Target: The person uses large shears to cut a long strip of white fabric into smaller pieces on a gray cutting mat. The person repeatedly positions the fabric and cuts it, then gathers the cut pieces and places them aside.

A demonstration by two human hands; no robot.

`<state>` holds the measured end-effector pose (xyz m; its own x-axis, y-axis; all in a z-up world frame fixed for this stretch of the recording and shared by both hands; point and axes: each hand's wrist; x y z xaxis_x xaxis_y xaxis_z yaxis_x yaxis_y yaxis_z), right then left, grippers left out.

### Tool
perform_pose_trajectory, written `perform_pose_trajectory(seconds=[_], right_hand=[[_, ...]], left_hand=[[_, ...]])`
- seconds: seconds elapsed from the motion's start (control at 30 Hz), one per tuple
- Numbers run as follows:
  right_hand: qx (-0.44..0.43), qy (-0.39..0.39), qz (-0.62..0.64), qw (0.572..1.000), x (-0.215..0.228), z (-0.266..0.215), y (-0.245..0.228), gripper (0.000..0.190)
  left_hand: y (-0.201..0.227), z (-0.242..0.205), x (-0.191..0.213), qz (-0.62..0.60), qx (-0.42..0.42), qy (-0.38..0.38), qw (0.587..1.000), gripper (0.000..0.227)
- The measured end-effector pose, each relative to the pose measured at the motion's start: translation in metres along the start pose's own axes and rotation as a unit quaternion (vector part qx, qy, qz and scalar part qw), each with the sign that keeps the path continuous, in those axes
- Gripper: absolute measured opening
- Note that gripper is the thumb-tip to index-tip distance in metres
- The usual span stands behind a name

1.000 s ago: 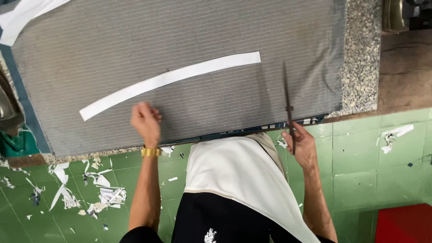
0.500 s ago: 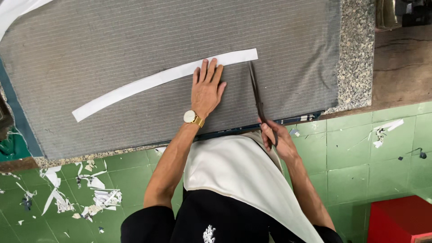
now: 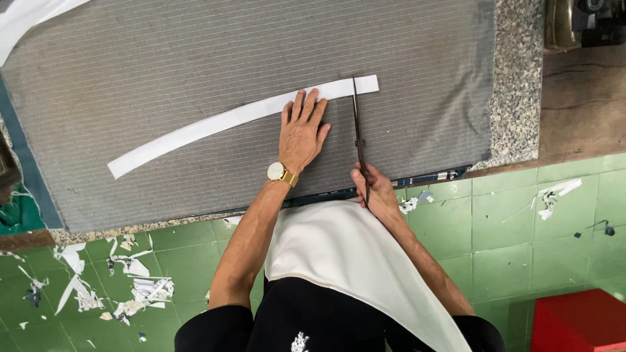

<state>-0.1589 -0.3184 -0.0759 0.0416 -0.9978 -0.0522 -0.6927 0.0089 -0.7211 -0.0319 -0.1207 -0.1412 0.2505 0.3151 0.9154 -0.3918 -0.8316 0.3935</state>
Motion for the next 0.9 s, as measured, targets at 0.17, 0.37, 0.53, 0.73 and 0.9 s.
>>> perform_pose_trajectory(seconds=[0.17, 0.37, 0.53, 0.73, 0.9], right_hand=[[0.009, 0.005, -0.005, 1.000, -0.007, 0.007, -0.002, 0.053], [0.010, 0.015, -0.002, 1.000, -0.008, 0.005, -0.005, 0.055], [0.021, 0.013, -0.015, 1.000, -0.008, 0.005, -0.002, 0.054], [0.019, 0.074, 0.014, 0.997, -0.011, 0.010, 0.007, 0.038], [0.078, 0.295, 0.160, 0.939, 0.030, 0.017, 0.028, 0.040]], left_hand=[[0.000, 0.000, 0.001, -0.002, 0.004, -0.001, 1.000, 0.053], [-0.001, 0.000, -0.003, -0.003, 0.006, -0.004, 1.000, 0.052], [0.001, 0.000, 0.002, -0.002, 0.015, -0.003, 1.000, 0.051], [-0.001, 0.001, -0.004, -0.007, 0.004, 0.018, 1.000, 0.053], [-0.002, -0.001, -0.007, -0.014, 0.001, 0.021, 1.000, 0.051]])
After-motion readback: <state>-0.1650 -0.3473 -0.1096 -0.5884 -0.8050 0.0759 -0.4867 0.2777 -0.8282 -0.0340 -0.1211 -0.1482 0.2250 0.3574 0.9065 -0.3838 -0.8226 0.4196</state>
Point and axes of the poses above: each hand's wrist, its own z-axis towards the middle knuckle, its own x-axis out of the back of the hand, y = z × x, and after that the axes turned 9 degrees about -y, right-handed
